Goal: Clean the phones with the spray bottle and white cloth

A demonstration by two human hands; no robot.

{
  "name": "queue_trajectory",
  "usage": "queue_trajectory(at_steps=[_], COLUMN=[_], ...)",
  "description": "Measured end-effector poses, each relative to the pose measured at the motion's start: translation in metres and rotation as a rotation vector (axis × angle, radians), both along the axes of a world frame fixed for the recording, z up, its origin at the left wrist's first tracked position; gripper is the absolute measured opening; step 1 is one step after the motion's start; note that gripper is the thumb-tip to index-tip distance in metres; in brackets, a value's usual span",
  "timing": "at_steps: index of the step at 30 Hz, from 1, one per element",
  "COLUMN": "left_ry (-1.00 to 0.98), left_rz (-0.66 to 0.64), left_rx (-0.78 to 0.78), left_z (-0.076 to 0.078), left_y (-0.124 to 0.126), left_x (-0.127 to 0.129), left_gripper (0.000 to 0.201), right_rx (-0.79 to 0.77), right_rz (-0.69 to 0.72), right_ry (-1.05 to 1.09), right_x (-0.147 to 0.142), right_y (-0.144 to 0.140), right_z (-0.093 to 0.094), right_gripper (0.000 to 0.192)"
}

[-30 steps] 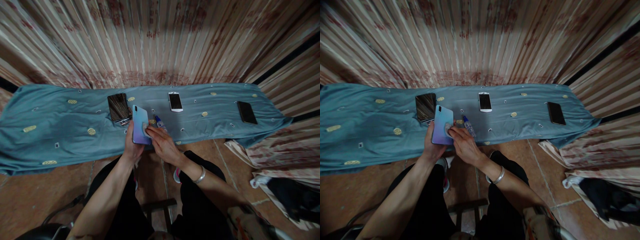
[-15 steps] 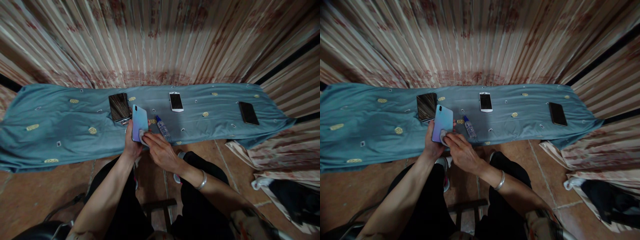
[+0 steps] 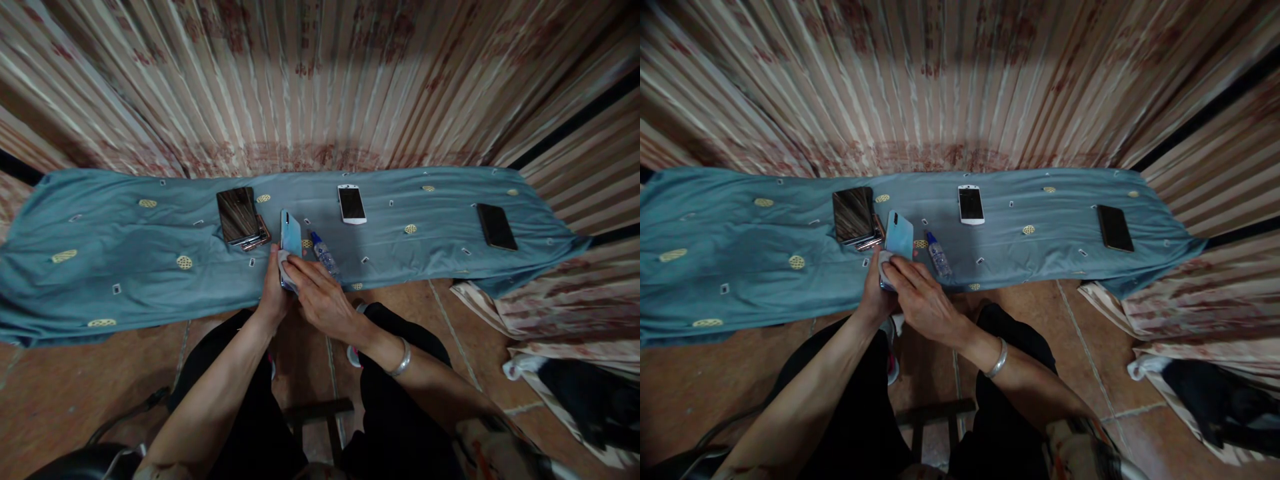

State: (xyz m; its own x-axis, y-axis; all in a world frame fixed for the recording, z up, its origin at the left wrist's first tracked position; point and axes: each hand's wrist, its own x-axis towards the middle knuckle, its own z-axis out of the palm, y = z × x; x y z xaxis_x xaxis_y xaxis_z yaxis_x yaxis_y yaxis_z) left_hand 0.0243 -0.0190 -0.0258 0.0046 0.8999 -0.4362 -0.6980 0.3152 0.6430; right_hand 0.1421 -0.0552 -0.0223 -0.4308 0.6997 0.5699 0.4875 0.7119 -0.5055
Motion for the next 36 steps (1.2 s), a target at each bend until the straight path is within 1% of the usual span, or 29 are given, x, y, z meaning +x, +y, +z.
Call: queue_trajectory(at_steps=[2, 3, 4, 8, 14, 15, 17, 21, 24, 30, 36], left_ry=[-0.013, -0.008, -0.003, 0.045, 0.156, 0.168, 0.188, 0.197, 0.197, 0.244, 0.265], left_rz=[0.091, 0.119, 0.118, 0.070, -0.017, -0.026, -0.037, -0.089, -0.120, -0.180, -0.213], left_rx=[-0.004, -0.010, -0.003, 0.122, 0.251, 0.251, 0.203, 0.097, 0.080, 0.116, 0.111], left_z=[0.000, 0.001, 0.001, -0.002, -0.015, -0.015, -0.012, 0.000, 0.005, 0.000, 0.000], left_y=[-0.002, -0.003, -0.004, -0.009, -0.011, -0.012, -0.012, -0.015, -0.016, -0.016, -0.018], left_x=[0.004, 0.007, 0.009, 0.014, 0.015, 0.014, 0.013, 0.011, 0.009, 0.007, 0.007], left_gripper=[0.031, 0.028, 0.027, 0.026, 0.033, 0.035, 0.043, 0.064, 0.074, 0.084, 0.081], right_rx=[-0.033, -0.054, -0.073, -0.089, -0.083, -0.092, -0.118, -0.136, -0.134, -0.136, -0.168], right_rz=[-0.019, -0.028, -0.037, -0.069, -0.123, -0.127, -0.139, -0.149, -0.164, -0.181, -0.205], right_ry=[0.001, 0.002, 0.004, 0.010, 0.030, 0.034, 0.045, 0.060, 0.062, 0.134, 0.184], right_x=[0.002, 0.004, 0.005, 0.011, 0.017, 0.019, 0.022, 0.028, 0.031, 0.036, 0.038], right_y=[0.005, 0.007, 0.009, 0.017, 0.026, 0.028, 0.030, 0.034, 0.037, 0.045, 0.052], right_z=[-0.001, -0.001, -0.002, -0.002, -0.001, 0.000, 0.001, 0.004, 0.005, -0.001, -0.009], right_gripper=[0.057, 0.059, 0.061, 0.061, 0.055, 0.054, 0.054, 0.053, 0.052, 0.050, 0.050])
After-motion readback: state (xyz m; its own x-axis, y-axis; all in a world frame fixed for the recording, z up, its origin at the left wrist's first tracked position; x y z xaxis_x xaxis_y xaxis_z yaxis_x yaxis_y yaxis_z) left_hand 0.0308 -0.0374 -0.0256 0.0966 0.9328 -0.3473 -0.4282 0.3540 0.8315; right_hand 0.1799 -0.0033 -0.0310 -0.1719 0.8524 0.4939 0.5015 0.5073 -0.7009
